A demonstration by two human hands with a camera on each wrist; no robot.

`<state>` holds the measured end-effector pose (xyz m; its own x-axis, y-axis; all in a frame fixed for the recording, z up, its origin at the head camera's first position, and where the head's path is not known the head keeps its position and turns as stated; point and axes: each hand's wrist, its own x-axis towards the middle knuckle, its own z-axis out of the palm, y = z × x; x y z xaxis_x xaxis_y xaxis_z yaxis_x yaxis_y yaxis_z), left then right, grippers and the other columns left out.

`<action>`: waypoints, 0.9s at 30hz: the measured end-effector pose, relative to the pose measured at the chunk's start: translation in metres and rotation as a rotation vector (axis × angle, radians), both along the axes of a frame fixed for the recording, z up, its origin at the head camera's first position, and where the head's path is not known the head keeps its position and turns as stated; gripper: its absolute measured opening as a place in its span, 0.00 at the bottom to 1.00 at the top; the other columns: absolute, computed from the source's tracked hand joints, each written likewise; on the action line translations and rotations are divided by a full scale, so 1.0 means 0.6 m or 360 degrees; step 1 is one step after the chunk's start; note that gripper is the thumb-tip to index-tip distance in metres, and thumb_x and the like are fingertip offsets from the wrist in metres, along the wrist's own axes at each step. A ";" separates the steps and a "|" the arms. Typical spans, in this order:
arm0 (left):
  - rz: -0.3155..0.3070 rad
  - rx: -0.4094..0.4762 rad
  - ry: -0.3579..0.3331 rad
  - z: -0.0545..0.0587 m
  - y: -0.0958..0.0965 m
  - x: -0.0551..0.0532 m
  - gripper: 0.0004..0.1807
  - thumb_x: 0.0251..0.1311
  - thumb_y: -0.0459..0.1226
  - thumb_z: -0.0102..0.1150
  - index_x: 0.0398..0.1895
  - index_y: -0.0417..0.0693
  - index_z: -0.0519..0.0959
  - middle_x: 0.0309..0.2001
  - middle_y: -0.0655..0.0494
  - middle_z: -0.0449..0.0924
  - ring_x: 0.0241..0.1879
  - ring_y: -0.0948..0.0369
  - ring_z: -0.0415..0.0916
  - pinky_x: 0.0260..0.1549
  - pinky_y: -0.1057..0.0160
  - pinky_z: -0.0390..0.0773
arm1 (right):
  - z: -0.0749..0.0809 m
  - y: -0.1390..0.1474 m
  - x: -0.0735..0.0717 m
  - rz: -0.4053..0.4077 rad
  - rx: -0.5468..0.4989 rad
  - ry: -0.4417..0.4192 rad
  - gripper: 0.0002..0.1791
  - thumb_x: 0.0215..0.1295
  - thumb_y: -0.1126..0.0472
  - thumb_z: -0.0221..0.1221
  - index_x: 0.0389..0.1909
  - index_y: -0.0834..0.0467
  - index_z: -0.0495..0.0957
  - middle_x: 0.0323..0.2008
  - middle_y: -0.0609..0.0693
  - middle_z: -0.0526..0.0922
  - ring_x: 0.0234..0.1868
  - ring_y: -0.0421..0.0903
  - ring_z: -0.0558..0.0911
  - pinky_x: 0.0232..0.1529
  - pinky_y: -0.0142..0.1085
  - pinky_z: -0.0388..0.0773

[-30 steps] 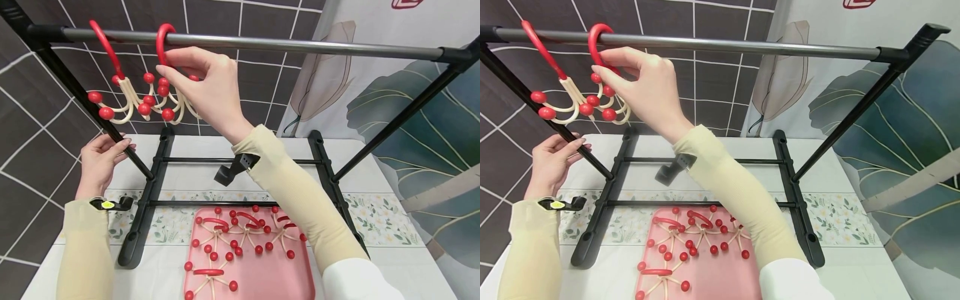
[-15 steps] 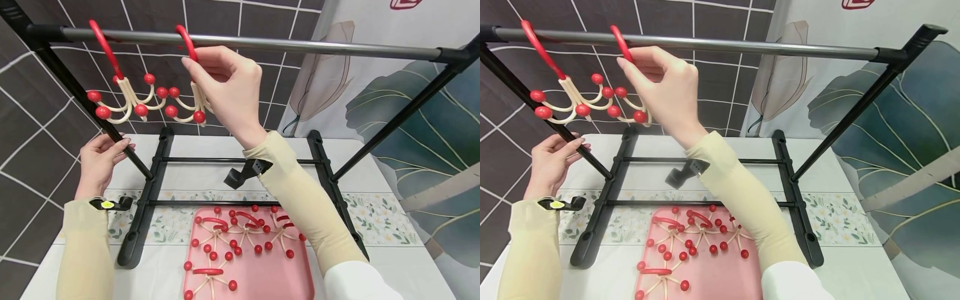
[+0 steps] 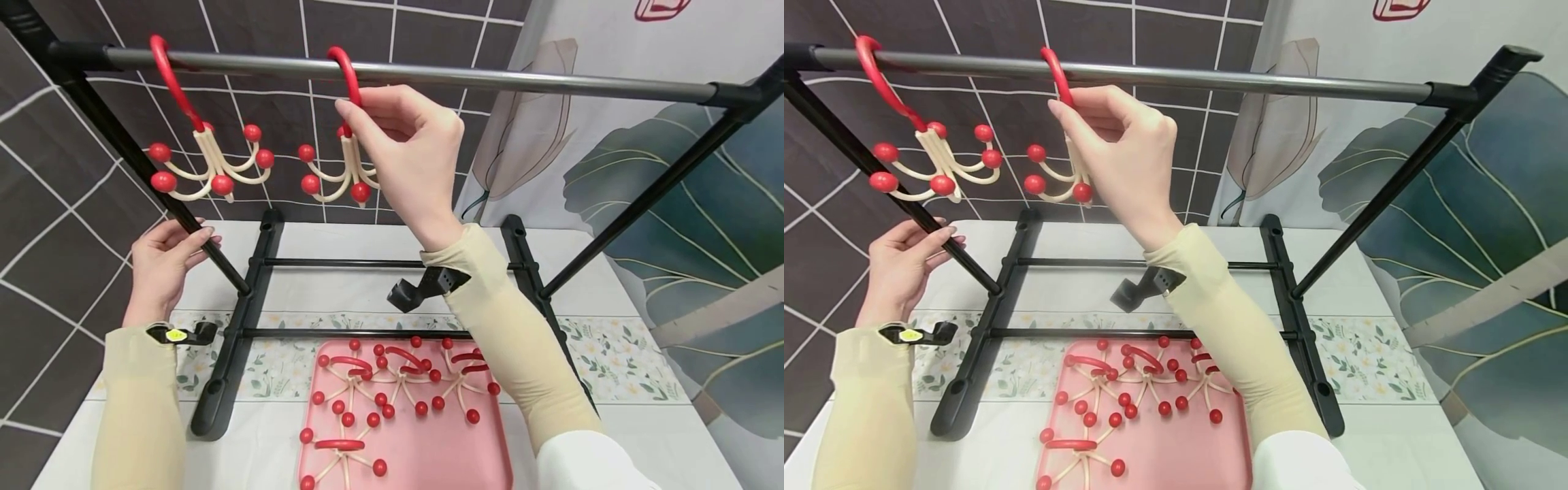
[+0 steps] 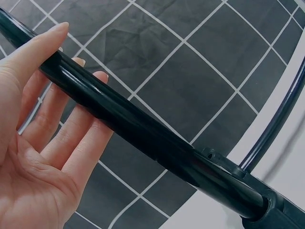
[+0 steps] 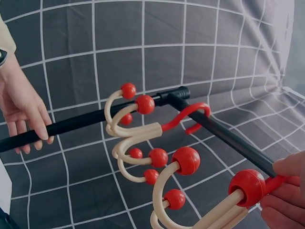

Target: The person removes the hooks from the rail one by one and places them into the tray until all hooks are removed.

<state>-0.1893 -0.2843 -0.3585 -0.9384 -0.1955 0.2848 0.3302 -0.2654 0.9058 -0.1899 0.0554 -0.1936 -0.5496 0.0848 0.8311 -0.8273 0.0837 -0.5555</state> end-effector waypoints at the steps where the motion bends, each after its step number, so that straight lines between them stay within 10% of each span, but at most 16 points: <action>1: 0.0001 0.0000 -0.0001 0.000 0.000 0.000 0.13 0.58 0.19 0.67 0.47 0.29 0.83 0.35 0.46 0.86 0.33 0.56 0.88 0.37 0.60 0.85 | 0.000 0.002 0.000 -0.0010 -0.0003 -0.0004 0.08 0.60 0.68 0.73 0.37 0.68 0.87 0.30 0.49 0.89 0.32 0.43 0.88 0.41 0.40 0.87; 27: 0.0045 -0.0058 -0.0025 0.002 0.002 0.004 0.14 0.58 0.22 0.69 0.48 0.28 0.82 0.36 0.47 0.86 0.33 0.57 0.88 0.38 0.61 0.85 | 0.036 0.048 0.039 -0.0072 -0.0187 0.0101 0.04 0.59 0.71 0.72 0.33 0.68 0.88 0.30 0.55 0.89 0.32 0.51 0.88 0.35 0.36 0.85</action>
<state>-0.1866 -0.2832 -0.3571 -0.9371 -0.2116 0.2777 0.3229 -0.2229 0.9198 -0.1667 0.0844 -0.1722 -0.4894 0.2072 0.8471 -0.8580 0.0592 -0.5102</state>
